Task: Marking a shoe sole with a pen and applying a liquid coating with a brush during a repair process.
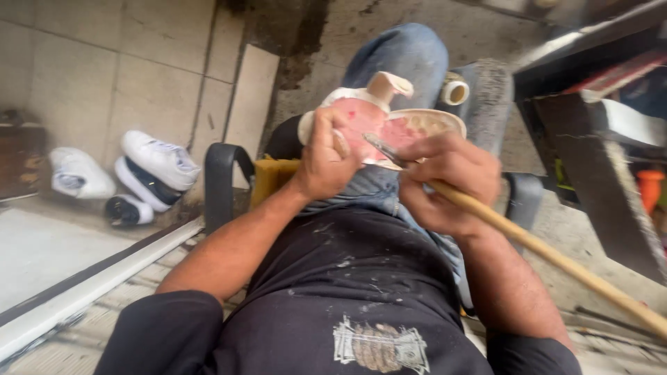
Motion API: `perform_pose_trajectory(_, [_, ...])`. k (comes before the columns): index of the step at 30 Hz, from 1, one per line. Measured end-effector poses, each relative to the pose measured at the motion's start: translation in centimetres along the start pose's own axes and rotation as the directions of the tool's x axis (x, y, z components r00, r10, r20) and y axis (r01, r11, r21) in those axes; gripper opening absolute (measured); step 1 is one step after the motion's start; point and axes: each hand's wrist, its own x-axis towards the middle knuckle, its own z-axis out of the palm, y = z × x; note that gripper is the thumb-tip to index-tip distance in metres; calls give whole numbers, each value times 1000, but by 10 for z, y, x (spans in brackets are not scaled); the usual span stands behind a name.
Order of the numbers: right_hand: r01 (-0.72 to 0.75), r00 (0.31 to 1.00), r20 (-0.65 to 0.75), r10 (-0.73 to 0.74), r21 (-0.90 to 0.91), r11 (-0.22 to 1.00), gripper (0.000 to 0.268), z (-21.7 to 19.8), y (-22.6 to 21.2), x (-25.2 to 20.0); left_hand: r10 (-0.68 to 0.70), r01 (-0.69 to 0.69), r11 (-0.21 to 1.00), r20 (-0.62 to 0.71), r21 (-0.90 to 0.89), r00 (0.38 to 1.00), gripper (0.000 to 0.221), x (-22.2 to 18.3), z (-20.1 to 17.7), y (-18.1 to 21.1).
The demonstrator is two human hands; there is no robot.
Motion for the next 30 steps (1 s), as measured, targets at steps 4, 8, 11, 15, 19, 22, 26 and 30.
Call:
perform_pose_trajectory(4, [16,983,-176,-55,-212,977,16,-74,-1,2,389,-389,916,18,94,921,58,9,-16,29])
perform_pose_trajectory(8, [-200,954,-272,128,-258,945,8,-113,42,-22,536,-545,838,151,26,831,72,23,-44,48])
perform_pose_trajectory(11, [-295,956,-75,285,-265,918,6,-98,64,-31,363,-369,927,381,-59,850,61,33,-68,92])
perform_pose_trajectory(15, [-392,918,-75,390,-334,857,9,-69,114,-42,56,-179,957,459,229,887,59,46,-76,103])
perform_pose_trajectory(19, [-324,923,3,385,-536,780,9,-40,153,-55,220,-266,963,467,35,857,35,57,-60,80])
perform_pose_trajectory(22, [-453,875,-68,480,-465,760,10,-40,147,-52,277,-318,947,379,48,883,32,65,-48,68])
perform_pose_trajectory(26, [-668,571,-471,672,210,714,25,-59,128,-47,300,-322,946,273,36,914,29,76,-40,66])
perform_pose_trajectory(30, [-604,284,-478,831,584,542,15,-67,135,-64,366,-384,923,242,32,899,32,84,-38,63])
